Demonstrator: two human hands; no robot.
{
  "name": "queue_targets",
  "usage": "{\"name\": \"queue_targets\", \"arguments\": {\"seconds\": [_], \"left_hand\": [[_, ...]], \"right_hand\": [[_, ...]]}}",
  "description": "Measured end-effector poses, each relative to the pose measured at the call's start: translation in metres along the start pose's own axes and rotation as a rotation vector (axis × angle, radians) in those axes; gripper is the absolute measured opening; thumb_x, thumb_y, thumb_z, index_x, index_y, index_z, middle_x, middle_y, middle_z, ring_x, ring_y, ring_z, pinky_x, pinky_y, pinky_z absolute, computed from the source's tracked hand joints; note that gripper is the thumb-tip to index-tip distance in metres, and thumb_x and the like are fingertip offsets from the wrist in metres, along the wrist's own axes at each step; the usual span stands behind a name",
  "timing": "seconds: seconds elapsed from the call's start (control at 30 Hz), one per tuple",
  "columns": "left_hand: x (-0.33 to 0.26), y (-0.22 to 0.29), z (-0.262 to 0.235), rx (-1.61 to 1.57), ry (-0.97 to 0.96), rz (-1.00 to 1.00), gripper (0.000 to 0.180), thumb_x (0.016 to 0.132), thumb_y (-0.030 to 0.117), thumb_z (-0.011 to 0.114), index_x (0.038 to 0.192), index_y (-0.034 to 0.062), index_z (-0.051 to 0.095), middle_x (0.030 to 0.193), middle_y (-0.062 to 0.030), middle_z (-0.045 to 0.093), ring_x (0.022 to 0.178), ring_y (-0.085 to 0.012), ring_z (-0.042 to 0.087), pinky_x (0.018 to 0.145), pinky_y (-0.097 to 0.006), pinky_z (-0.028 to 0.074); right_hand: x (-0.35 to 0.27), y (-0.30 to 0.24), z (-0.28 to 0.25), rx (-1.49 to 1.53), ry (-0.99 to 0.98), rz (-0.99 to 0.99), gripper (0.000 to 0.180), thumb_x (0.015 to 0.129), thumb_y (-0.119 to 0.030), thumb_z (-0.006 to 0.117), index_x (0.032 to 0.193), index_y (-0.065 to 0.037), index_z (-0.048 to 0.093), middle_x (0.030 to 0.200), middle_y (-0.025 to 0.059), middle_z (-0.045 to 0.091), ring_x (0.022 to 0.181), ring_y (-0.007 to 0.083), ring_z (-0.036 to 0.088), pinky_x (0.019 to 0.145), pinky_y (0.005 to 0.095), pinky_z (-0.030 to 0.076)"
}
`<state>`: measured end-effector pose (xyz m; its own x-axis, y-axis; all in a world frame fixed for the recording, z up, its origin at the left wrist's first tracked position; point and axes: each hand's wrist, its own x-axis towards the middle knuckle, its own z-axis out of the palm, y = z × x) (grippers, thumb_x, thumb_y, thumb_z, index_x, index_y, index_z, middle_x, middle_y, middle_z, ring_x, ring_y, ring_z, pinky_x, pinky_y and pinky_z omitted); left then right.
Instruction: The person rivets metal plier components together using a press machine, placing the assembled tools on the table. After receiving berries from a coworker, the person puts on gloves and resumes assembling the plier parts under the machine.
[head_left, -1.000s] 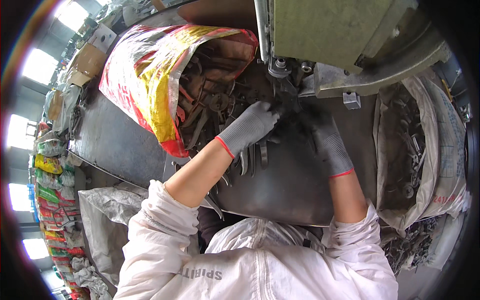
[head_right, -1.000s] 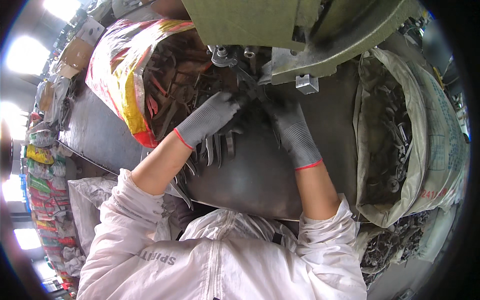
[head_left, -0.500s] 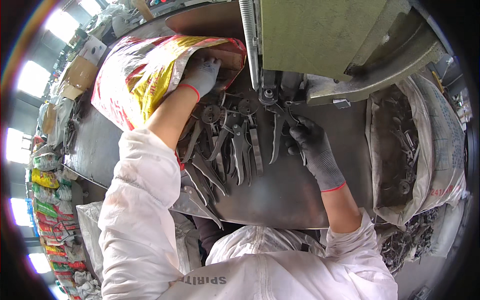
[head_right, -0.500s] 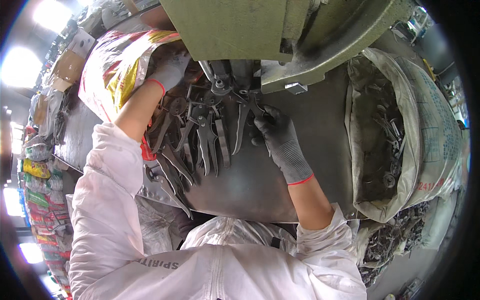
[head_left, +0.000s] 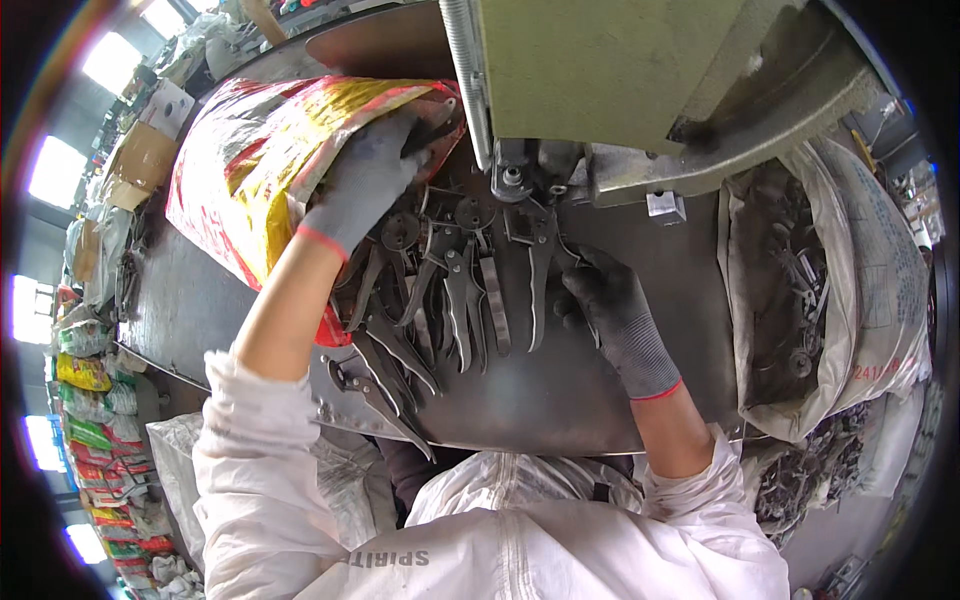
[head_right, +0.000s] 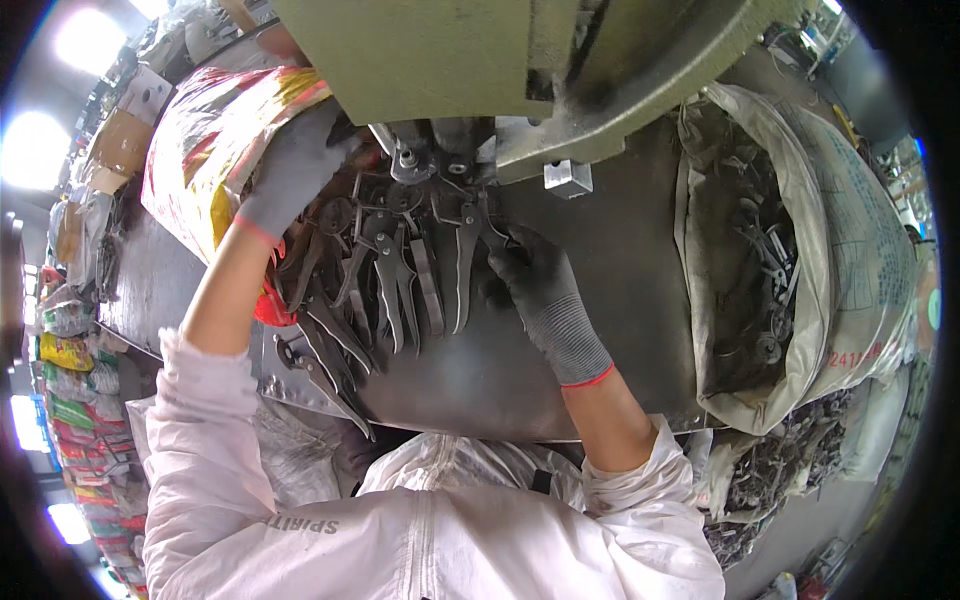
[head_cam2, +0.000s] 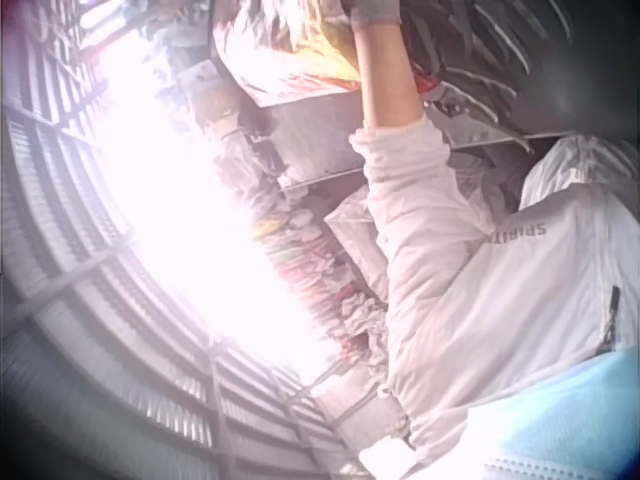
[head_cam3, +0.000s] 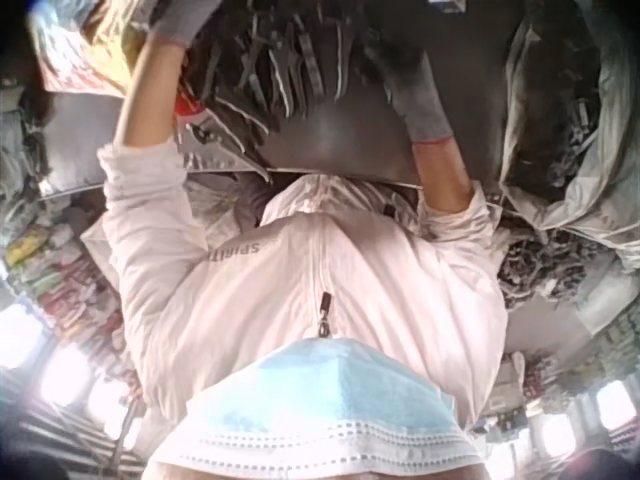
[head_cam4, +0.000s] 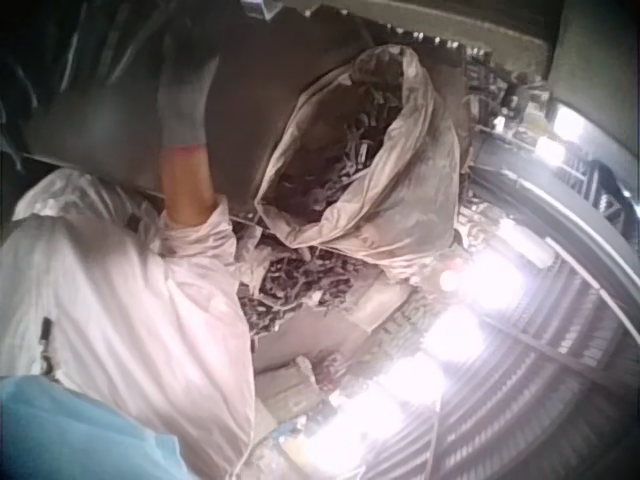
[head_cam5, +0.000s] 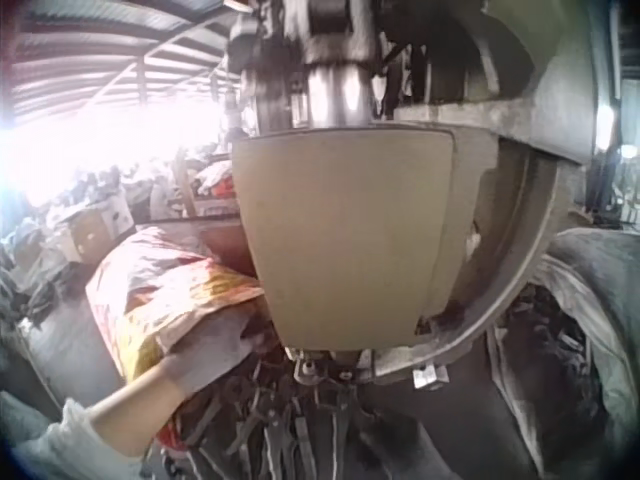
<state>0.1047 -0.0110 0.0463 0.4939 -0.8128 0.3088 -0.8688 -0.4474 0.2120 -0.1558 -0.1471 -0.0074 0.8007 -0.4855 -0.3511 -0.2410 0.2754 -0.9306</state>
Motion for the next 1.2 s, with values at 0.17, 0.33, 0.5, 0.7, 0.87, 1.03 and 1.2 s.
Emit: {"name": "queue_targets", "arguments": {"seconds": [0.17,0.33,0.5,0.7,0.87,1.03,1.2], "left_hand": [[-0.046,0.038,-0.038,-0.004,-0.092,-0.142,0.036,0.082,0.014,0.061,0.113,-0.0012,0.050,0.093,-0.0162,0.063,0.080,-0.0300,0.062,0.074,-0.035,0.049],[-0.078,0.058,-0.052,-0.731,-0.181,-0.545,0.013,0.087,0.007,0.057,0.095,-0.0009,0.050,0.074,-0.0017,0.053,0.057,-0.0055,0.051,0.052,-0.022,0.044],[-0.093,0.066,-0.036,-0.814,-0.225,-0.508,0.011,0.086,0.007,0.059,0.092,-0.0003,0.052,0.072,-0.0004,0.055,0.060,-0.0065,0.053,0.056,-0.023,0.045],[-0.097,0.079,-0.010,-0.836,-0.357,-0.426,0.027,0.083,0.017,0.063,0.096,-0.0038,0.054,0.075,-0.0082,0.055,0.066,-0.0108,0.052,0.062,-0.030,0.045],[-0.101,0.091,0.013,-0.549,-0.304,-0.128,0.027,0.083,0.015,0.060,0.100,-0.0045,0.051,0.080,-0.0198,0.057,0.071,-0.0294,0.057,0.070,-0.034,0.045],[-0.094,0.095,0.008,-0.536,-0.327,-0.147,0.023,0.082,0.014,0.060,0.094,-0.0033,0.050,0.079,-0.0213,0.057,0.069,-0.0337,0.055,0.067,-0.036,0.045],[-0.081,0.115,-0.018,-0.729,-0.442,-0.208,0.020,0.082,0.012,0.060,0.092,-0.0017,0.050,0.074,-0.0175,0.058,0.064,-0.0307,0.056,0.062,-0.034,0.046]], "right_hand": [[-0.002,-0.001,0.005,0.046,0.062,-0.001,0.041,0.089,-0.005,0.052,0.128,0.005,0.043,0.081,0.0096,0.060,0.058,0.0105,0.058,0.047,0.0222,0.045],[-0.010,-0.026,0.006,-0.004,0.002,-0.075,0.040,0.089,-0.007,0.052,0.127,0.002,0.045,0.082,0.0068,0.060,0.057,0.0092,0.055,0.049,0.0217,0.045],[0.000,-0.021,-0.001,-0.213,0.051,-0.183,0.038,0.086,-0.012,0.053,0.122,0.003,0.051,0.082,0.0045,0.060,0.063,0.0061,0.052,0.056,0.0210,0.044],[0.007,-0.012,-0.008,-0.181,-0.037,-0.053,0.041,0.085,-0.013,0.055,0.122,0.002,0.051,0.080,0.0032,0.061,0.060,0.0065,0.051,0.053,0.0205,0.041],[0.009,-0.003,-0.012,-0.134,-0.025,-0.033,0.040,0.085,-0.014,0.054,0.123,0.001,0.052,0.091,0.0077,0.064,0.077,0.0091,0.057,0.069,0.0227,0.046],[0.004,-0.006,-0.010,-0.181,0.003,-0.043,0.043,0.085,-0.011,0.054,0.126,0.002,0.048,0.091,0.0088,0.065,0.077,0.0097,0.058,0.069,0.0231,0.047],[0.005,0.008,-0.003,0.044,0.008,-0.039,0.048,0.085,-0.007,0.056,0.130,0.003,0.041,0.083,0.0083,0.062,0.068,0.0092,0.058,0.059,0.0222,0.047]]}}
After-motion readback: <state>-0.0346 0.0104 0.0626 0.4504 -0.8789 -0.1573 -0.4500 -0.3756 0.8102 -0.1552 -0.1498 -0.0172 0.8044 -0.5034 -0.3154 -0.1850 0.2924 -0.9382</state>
